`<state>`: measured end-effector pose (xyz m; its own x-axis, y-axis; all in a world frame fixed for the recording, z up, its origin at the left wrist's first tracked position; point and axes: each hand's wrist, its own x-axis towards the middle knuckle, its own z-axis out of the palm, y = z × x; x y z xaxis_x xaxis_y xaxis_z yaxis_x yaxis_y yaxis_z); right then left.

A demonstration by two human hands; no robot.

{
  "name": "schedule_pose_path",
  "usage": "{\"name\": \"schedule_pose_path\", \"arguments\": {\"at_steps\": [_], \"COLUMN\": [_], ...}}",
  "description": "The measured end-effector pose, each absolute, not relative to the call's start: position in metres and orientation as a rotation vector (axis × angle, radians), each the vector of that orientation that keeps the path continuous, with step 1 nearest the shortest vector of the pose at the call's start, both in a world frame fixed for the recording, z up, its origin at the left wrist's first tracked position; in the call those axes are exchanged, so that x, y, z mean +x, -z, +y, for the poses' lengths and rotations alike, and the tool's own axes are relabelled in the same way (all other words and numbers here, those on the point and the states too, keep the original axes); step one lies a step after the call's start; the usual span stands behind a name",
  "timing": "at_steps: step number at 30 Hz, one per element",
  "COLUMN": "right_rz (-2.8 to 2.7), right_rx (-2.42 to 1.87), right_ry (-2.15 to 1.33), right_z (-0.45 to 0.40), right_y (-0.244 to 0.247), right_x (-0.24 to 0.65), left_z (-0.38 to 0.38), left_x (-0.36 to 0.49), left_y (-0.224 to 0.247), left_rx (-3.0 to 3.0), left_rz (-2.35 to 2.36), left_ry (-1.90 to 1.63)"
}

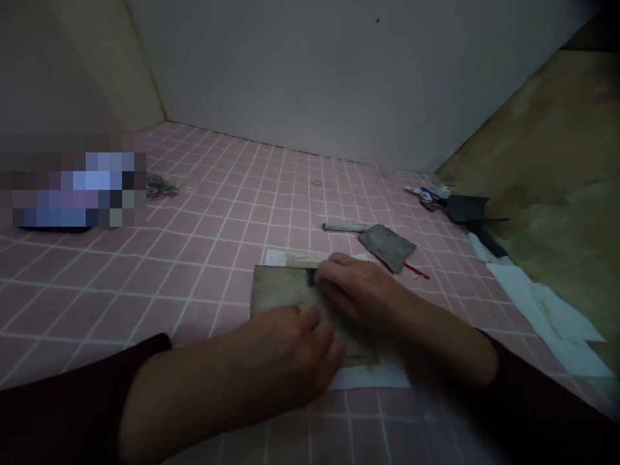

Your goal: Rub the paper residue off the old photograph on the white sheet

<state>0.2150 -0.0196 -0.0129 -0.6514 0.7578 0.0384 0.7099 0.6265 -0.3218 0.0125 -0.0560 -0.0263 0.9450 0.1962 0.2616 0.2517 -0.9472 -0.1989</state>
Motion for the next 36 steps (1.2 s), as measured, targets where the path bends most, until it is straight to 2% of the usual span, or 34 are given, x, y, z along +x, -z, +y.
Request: {"name": "schedule_pose_path", "arguments": {"at_steps": [3, 9, 14, 20, 26, 32, 36], "right_rz": [-2.613, -2.684, -2.655, -2.687, -2.583, -2.708, -2.626], "right_rx": [-1.155, -1.303, -1.164, -1.32, -1.163, -1.283, -1.195], "right_ry": [-0.468, -0.376, -0.426, -0.393, -0.418, -0.342, -0.398], "right_z": [-0.02, -0.017, -0.019, -0.016, -0.017, -0.015, -0.017], "right_y": [0.016, 0.009, 0.013, 0.008, 0.015, 0.006, 0.014], "right_x": [0.208, 0.221, 0.212, 0.225, 0.217, 0.23, 0.219], "left_z": [-0.056, -0.056, -0.056, -0.056, -0.055, -0.056, -0.056], "left_x": [0.012, 0.012, 0.013, 0.013, 0.013, 0.013, 0.014], "left_y": [0.025, 0.026, 0.025, 0.027, 0.025, 0.025, 0.025], "left_rx": [-2.851, -2.887, -2.86, -2.877, -2.888, -2.896, -2.889], "left_rz": [-0.343, -0.324, -0.34, -0.318, -0.346, -0.331, -0.347], "left_ry": [0.351, 0.305, 0.317, 0.309, 0.281, 0.272, 0.319]}}
